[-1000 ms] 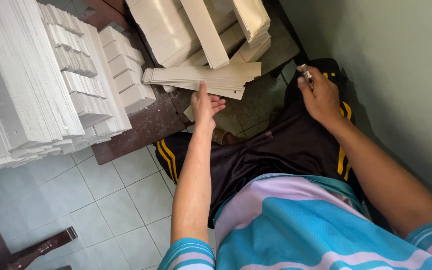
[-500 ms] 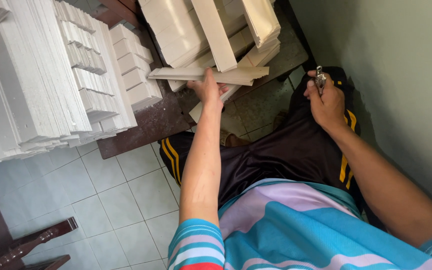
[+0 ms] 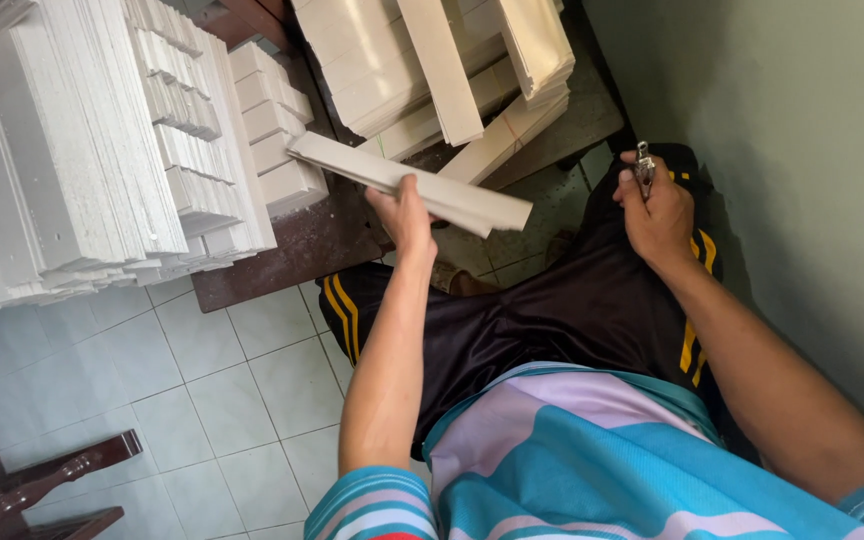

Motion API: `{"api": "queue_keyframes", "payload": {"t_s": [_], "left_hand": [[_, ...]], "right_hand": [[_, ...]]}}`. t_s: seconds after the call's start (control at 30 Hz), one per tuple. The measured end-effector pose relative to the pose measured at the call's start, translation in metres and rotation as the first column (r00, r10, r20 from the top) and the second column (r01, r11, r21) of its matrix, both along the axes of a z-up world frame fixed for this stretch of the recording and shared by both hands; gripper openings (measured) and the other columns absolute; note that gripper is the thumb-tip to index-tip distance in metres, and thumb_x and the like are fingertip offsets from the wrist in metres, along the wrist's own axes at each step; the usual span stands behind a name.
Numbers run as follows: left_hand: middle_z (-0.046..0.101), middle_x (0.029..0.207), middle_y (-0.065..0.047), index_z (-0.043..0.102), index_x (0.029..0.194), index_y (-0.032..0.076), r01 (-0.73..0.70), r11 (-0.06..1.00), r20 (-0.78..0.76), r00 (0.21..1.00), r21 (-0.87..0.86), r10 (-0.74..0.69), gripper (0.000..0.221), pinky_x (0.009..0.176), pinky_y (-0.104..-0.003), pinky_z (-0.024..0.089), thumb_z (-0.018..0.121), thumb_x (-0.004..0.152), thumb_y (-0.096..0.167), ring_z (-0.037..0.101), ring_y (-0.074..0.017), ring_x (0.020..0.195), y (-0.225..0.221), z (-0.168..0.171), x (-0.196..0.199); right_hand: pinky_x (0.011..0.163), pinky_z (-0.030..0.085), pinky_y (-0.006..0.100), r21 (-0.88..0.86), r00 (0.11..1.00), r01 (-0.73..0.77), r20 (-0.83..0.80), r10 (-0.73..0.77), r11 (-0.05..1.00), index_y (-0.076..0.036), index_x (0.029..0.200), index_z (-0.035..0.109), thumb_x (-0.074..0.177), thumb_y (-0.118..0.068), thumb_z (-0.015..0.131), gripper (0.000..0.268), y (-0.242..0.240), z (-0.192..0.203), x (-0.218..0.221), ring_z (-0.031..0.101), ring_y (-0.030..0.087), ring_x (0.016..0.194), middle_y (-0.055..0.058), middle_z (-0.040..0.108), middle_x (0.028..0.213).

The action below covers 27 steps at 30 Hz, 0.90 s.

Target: The person is using a hand-held hole puncher to create holes in the corners of white rectangular boards.

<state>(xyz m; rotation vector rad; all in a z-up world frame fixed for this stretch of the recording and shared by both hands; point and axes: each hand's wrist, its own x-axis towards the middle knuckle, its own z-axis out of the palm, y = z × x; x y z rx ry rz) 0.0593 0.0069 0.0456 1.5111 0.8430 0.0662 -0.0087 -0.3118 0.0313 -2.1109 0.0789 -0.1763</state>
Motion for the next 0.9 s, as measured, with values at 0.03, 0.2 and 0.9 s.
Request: {"api": "queue_keyframes", "payload": {"t_s": [0.03, 0.2, 0.9], "left_hand": [[0.043, 0.13, -0.025, 0.018, 0.152, 0.008, 0.0, 1.0, -0.002, 1.0, -0.001, 0.0, 0.07, 0.07, -0.056, 0.067, 0.06, 0.098, 0.018, 0.055, -0.039, 0.116, 0.0, 0.019, -0.007], [0.052, 0.124, -0.029, 0.026, 0.149, -0.002, 0.202, 0.893, -0.001, 0.975, 0.402, -0.221, 0.062, 0.081, -0.04, 0.061, 0.052, 0.095, 0.011, 0.062, -0.0266, 0.097, 0.012, 0.098, -0.017], [0.062, 0.113, -0.021, 0.035, 0.136, 0.004, 0.447, 0.383, -0.329, 0.883, 0.809, -0.335, 0.039, 0.072, -0.055, 0.058, 0.044, 0.105, 0.027, 0.072, -0.0462, 0.086, 0.023, 0.024, 0.087]], "right_hand": [[0.073, 0.053, 0.041, -0.001, 1.0, 0.0, -0.002, 0.0, 1.0, -0.003, 0.132, 0.062, 0.116, -0.014, 0.053, 0.021, 0.001, 0.001, -0.001, 0.069, 0.028, 0.079, 0.01, 0.071, 0.082], [0.072, 0.053, 0.04, 0.011, 1.0, -0.007, 0.022, 0.006, 1.0, -0.003, 0.131, 0.064, 0.117, -0.013, 0.055, 0.019, 0.003, -0.003, 0.0, 0.068, 0.027, 0.078, 0.009, 0.072, 0.081], [0.071, 0.052, 0.044, -0.094, 0.999, 0.051, 0.009, -0.05, 0.994, -0.006, 0.124, 0.068, 0.113, -0.017, 0.061, 0.017, 0.008, -0.003, 0.003, 0.068, 0.034, 0.076, 0.01, 0.074, 0.08]]}}
